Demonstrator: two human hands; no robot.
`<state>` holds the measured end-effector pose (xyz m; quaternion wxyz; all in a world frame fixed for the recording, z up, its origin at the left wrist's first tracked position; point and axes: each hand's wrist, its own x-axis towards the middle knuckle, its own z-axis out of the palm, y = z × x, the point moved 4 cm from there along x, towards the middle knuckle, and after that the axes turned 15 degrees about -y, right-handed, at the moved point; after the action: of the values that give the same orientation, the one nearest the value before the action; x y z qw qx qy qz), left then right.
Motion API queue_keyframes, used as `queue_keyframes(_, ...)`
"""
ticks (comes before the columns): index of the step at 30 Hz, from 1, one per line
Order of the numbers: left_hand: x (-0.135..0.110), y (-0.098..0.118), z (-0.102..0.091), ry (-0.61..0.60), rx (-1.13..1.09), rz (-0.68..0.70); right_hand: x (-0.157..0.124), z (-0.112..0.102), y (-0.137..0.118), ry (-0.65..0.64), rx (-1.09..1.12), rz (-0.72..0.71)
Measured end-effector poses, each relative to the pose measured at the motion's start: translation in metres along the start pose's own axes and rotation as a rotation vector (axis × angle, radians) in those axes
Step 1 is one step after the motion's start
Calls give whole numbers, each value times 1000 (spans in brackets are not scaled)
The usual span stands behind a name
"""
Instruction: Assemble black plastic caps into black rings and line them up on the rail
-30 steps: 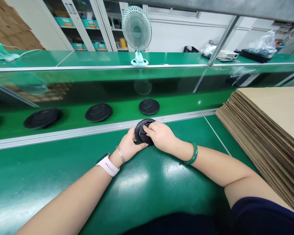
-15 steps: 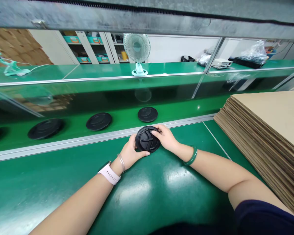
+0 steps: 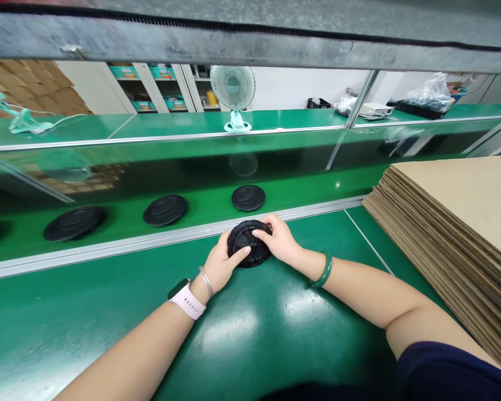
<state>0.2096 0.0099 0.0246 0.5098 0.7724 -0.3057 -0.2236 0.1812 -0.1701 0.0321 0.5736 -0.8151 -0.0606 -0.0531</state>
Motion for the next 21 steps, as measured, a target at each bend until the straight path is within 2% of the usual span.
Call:
queue_keyframes(4, 1, -2, -1, 13, 0, -33, 2, 0, 5, -18, -2, 59)
queue_keyframes(10, 1, -5, -5, 57, -30, -40, 1, 2, 1, -333, 245, -1)
queue_keyframes(13, 1, -4, -5, 67, -27, -42, 0, 1, -2, -320, 189, 28)
queue_keyframes(18, 0, -7, -3, 87, -48, -43, -5, 4, -10, -218, -66, 82)
queue_keyframes(21, 0, -10, -2, 97, -47, -55, -4, 7, -10, -190, -75, 88)
